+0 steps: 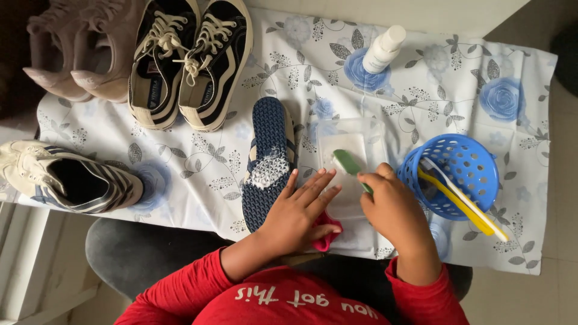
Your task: The person scrubs a blue shoe insole with a green brush and white cleaning solution, then wipes the insole with a pink cloth. Several pairs of shoes and cleaning supplies are visible on the table.
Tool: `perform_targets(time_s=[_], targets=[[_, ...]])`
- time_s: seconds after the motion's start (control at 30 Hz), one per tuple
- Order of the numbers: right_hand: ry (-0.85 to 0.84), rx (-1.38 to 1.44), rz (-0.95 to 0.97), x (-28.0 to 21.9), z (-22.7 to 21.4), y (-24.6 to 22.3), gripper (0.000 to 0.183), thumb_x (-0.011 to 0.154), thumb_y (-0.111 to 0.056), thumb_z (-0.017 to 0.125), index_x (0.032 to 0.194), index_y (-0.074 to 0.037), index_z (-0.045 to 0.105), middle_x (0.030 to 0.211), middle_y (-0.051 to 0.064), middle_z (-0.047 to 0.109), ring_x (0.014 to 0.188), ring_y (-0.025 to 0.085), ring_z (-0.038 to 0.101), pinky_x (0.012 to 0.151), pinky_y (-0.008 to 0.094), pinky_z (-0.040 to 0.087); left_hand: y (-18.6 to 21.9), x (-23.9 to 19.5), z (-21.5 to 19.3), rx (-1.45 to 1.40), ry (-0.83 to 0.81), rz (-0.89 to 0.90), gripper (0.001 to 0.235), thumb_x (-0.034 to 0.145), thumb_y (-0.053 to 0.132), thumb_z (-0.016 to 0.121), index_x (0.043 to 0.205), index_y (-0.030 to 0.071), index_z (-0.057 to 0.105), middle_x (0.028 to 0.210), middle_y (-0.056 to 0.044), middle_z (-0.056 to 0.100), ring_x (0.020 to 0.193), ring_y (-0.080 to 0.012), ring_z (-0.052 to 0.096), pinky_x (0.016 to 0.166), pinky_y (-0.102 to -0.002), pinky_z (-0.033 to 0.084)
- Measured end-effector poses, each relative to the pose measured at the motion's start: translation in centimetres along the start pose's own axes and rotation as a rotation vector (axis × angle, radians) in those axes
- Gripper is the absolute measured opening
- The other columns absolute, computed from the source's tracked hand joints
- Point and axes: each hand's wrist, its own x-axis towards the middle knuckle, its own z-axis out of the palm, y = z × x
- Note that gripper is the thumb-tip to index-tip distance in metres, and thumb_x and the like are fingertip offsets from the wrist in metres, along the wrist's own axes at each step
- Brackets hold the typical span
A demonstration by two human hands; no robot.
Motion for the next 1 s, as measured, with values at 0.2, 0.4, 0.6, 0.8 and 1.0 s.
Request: perform_targets(time_s=[0.2, 0.4, 0.6, 0.8, 1.0], targets=[[0.231, 0.174, -0.105, -1.1, 0.2, 1.5, 0.029, 0.097, -0.015, 0.060, 0.121, -0.009, 0.076, 0.100, 0.008, 0.067, 0.101, 0.035, 0.072, 0.087, 0.041, 0.059, 0.9, 0.5, -0.3, -0.054, -0.049, -0.086, 0.094, 0.084, 0.055, 0.077, 0.157, 0.004, 0.044, 0.164, -0.024, 0.040, 0.151, -0.0358, 0.041, 0.123, -0.061, 0.022], [0.240, 0.200, -0.220, -2.0, 1.9, -0.1, 0.025, 0.100, -0.013, 0.056, 0.117, -0.007, 0.074, 0.102, 0.014, 0.069, 0.104, 0.040, 0.070, 0.088, 0.047, 0.059, 1.2, 1.4, -0.8, -0.130, -0.126, -0.127, 0.108, 0.084, 0.045, 0.082, 0.163, -0.003, 0.026, 0.167, -0.031, 0.027, 0.153, -0.0430, 0.034, 0.122, -0.061, 0.024], [0.269, 0.231, -0.244, -2.5, 2.6, 0.0, 0.033, 0.100, -0.011, 0.054, 0.128, -0.014, 0.071, 0.103, 0.007, 0.065, 0.103, 0.035, 0.069, 0.089, 0.042, 0.058, 0.9, 1.6, -0.7, -0.128, -0.192, -0.169, 0.118, 0.082, 0.045, 0.084, 0.165, -0.002, 0.016, 0.170, -0.030, 0.018, 0.155, -0.0436, 0.027, 0.124, -0.058, 0.020], [0.334, 0.266, -0.283, -2.4, 3.4, 0.9, 0.043, 0.097, -0.003, 0.053, 0.135, -0.016, 0.068, 0.105, 0.009, 0.062, 0.105, 0.035, 0.067, 0.091, 0.044, 0.056, 0.6, 1.7, -0.7, -0.114, -0.233, -0.179, 0.120, 0.081, 0.046, 0.084, 0.165, -0.002, 0.014, 0.171, -0.029, 0.016, 0.157, -0.0415, 0.023, 0.125, -0.057, 0.017], [0.331, 0.274, -0.269, -2.5, 3.2, 0.7, 0.042, 0.101, -0.006, 0.051, 0.138, -0.018, 0.066, 0.107, 0.007, 0.060, 0.105, 0.033, 0.068, 0.092, 0.043, 0.056, 0.3, 1.8, -0.3, -0.151, -0.245, -0.187, 0.125, 0.077, 0.046, 0.086, 0.165, -0.002, 0.012, 0.171, -0.030, 0.013, 0.158, -0.0435, 0.021, 0.125, -0.056, 0.018]])
